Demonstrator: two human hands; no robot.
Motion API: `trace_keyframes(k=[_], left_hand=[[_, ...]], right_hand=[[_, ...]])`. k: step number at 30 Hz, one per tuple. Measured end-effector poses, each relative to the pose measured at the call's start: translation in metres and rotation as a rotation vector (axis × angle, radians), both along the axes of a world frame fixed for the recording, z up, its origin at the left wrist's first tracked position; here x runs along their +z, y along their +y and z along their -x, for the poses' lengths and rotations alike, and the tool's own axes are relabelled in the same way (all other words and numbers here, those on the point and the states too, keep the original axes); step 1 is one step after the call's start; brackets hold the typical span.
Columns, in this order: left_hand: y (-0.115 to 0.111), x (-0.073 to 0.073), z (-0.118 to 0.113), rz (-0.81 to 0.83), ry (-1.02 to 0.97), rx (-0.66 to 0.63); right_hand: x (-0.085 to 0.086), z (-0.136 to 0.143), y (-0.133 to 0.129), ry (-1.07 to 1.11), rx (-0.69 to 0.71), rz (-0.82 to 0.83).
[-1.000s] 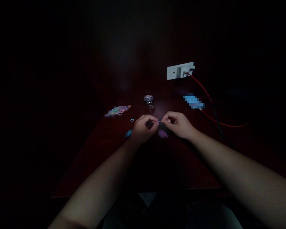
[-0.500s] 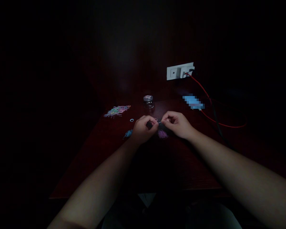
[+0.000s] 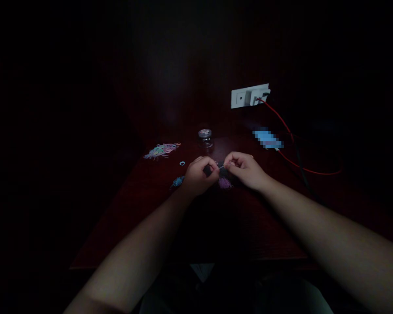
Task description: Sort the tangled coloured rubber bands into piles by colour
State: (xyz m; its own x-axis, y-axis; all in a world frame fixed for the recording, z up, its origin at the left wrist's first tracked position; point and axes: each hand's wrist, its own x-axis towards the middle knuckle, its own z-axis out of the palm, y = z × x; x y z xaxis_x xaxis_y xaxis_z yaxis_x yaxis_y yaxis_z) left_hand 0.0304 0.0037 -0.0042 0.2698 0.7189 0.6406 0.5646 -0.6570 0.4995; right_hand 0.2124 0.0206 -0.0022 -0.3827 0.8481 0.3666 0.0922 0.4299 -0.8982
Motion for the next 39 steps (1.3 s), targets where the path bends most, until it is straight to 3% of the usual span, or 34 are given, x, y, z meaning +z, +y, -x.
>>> trace_keyframes(k=[9, 13, 39], left_hand=[[-0.0015, 0.0007, 0.0005, -0.031, -0.032, 0.016], [-0.0027, 0.0011, 0.0009, -0.05, -0.057, 0.02], [-0.0023, 0.0016, -0.0004, -0.034, -0.021, 0.018]], right_hand=[[0.0018, -0.0062, -0.0008, -0.278, -0.034, -0.295], [0.0031, -0.0069, -0.0011, -0.311, -0.058, -0.349], [-0.0009, -0.0056, -0.0019, -0.218, 0.019, -0.244]])
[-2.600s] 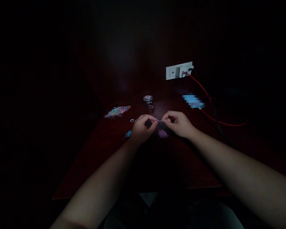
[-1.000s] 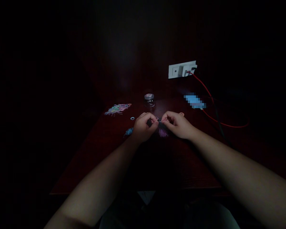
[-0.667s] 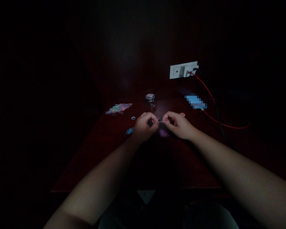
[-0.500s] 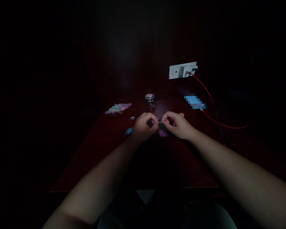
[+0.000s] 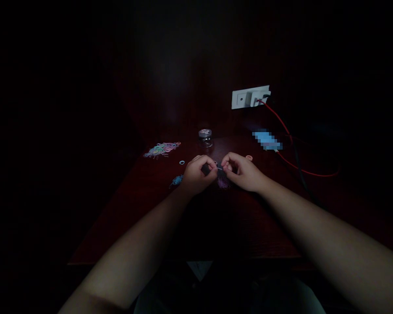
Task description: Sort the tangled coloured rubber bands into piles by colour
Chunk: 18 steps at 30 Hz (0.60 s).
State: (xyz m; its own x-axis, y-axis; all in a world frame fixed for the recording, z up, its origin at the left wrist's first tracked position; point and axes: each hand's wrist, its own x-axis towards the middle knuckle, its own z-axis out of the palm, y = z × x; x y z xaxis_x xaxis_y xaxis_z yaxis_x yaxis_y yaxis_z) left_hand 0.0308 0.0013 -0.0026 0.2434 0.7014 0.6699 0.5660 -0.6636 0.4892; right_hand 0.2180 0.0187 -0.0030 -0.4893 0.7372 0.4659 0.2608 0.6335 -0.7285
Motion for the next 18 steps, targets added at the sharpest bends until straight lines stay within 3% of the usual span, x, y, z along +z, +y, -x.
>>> trace_keyframes(k=[18], left_hand=[[-0.0007, -0.0009, 0.0001, 0.016, 0.023, -0.018]], right_hand=[[0.0019, 0.0001, -0.0012, -0.085, -0.029, -0.035]])
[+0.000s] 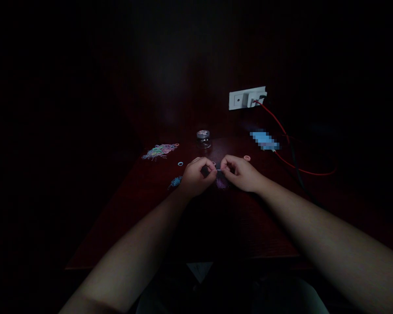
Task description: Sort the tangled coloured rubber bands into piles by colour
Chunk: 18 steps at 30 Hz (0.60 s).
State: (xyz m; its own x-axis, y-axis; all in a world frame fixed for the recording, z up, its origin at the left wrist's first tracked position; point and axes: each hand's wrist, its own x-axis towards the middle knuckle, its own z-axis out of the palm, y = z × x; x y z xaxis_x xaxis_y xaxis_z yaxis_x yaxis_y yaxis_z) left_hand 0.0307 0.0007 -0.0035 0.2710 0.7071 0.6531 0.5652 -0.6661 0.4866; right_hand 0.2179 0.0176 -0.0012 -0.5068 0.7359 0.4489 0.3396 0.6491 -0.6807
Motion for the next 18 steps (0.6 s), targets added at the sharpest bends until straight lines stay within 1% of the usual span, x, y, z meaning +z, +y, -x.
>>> trace_keyframes(k=[5, 10, 16, 18], left_hand=[[-0.0005, 0.0007, -0.0004, 0.019, 0.01, -0.004], [-0.0002, -0.0001, -0.0003, 0.014, 0.008, -0.009], [-0.0014, 0.0007, -0.0008, 0.029, 0.049, -0.071], [-0.0013, 0.0006, -0.0007, 0.033, 0.048, -0.072]], right_hand=[[-0.0005, -0.0009, 0.0006, -0.033, -0.025, -0.072], [-0.001, -0.0009, 0.001, -0.012, -0.002, -0.005], [0.0012, -0.0007, 0.0013, -0.008, -0.009, -0.022], [0.0012, -0.0009, 0.0017, -0.007, -0.015, -0.031]])
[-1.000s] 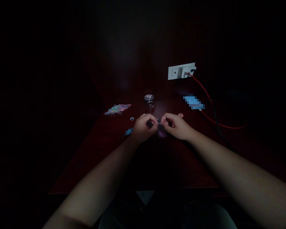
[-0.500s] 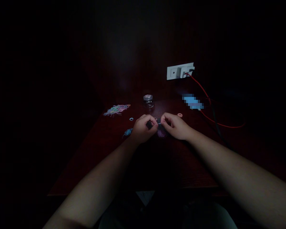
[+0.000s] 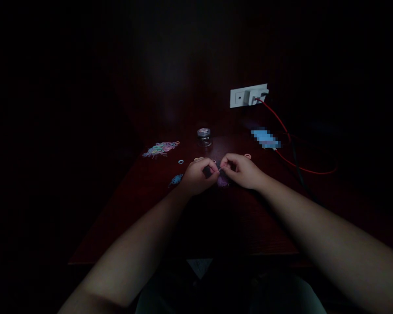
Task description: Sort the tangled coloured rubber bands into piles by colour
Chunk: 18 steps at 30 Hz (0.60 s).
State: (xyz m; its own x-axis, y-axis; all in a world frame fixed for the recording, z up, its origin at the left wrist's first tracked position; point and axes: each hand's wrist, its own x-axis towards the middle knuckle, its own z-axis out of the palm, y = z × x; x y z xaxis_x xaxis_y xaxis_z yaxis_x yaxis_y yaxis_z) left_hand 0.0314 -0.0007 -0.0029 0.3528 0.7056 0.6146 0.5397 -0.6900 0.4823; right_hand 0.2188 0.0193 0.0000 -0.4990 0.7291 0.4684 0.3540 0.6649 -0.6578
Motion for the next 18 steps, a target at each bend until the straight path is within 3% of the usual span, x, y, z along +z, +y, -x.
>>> trace_keyframes(k=[9, 18], left_hand=[[0.0014, -0.0017, 0.0018, 0.007, -0.022, 0.04], [0.0013, -0.0016, 0.0009, -0.006, -0.023, 0.05]], right_hand=[[-0.0016, -0.0005, 0.0026, 0.045, -0.038, -0.057], [-0.0006, 0.0023, 0.0019, 0.135, -0.051, 0.075]])
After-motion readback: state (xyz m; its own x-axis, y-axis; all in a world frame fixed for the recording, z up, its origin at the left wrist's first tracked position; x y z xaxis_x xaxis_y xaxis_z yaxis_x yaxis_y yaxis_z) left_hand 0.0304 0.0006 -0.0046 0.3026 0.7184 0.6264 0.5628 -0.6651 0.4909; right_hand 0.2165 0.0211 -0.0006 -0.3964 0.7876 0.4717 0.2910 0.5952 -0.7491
